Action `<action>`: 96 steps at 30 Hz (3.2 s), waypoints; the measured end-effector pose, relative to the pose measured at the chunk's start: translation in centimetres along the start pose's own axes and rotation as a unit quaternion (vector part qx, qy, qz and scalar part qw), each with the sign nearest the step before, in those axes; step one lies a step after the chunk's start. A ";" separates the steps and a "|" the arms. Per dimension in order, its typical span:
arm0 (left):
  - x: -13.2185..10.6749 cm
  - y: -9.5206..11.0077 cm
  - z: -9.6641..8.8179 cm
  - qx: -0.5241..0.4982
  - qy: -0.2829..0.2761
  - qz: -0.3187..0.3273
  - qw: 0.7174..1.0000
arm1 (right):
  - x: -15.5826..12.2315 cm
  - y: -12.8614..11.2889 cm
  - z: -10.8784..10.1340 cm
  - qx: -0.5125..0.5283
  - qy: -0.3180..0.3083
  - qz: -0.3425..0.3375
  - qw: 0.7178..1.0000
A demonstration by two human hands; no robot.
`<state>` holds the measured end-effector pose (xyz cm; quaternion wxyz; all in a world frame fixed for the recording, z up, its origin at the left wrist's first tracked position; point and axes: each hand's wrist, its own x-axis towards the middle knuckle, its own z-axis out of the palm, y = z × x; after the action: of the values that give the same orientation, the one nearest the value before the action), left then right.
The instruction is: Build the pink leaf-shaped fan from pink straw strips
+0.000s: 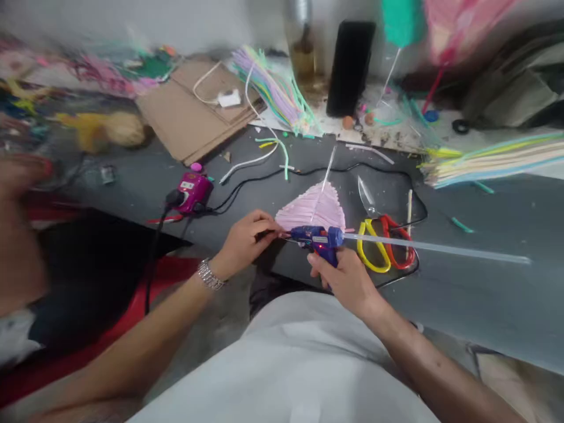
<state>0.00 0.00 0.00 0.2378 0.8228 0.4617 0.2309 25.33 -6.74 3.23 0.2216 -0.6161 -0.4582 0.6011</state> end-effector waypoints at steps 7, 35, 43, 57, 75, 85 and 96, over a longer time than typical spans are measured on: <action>0.1 -0.2 -0.6 -0.032 -0.044 0.026 0.998 | 0.1 0.0 0.0 -0.025 -0.005 0.013 1.000; 0.6 -1.5 -0.2 -0.066 -0.016 0.066 0.996 | 0.3 -1.2 1.0 -0.044 -0.013 0.042 0.998; 0.5 -1.5 -0.2 -0.076 -0.024 0.052 0.995 | 0.2 -2.1 1.2 -0.030 0.005 0.077 0.997; 0.5 -1.5 -0.2 -0.079 -0.024 0.049 0.995 | 0.0 -2.0 1.4 -0.039 0.021 0.073 0.996; 0.6 -1.5 -0.2 -0.078 -0.017 0.060 0.995 | 0.1 -1.8 1.5 -0.012 0.017 0.057 0.998; 0.5 -1.5 -0.1 -0.084 -0.019 0.055 0.995 | 0.0 -0.8 1.4 -0.067 0.028 0.028 0.997; 0.6 -1.5 -0.2 -0.083 -0.025 0.054 0.995 | 0.0 -0.5 1.4 -0.069 0.024 0.023 0.997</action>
<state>-0.83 1.24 -0.63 0.3040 0.8297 0.3893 0.2601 23.87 -6.90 3.36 0.1758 -0.6548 -0.4790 0.5576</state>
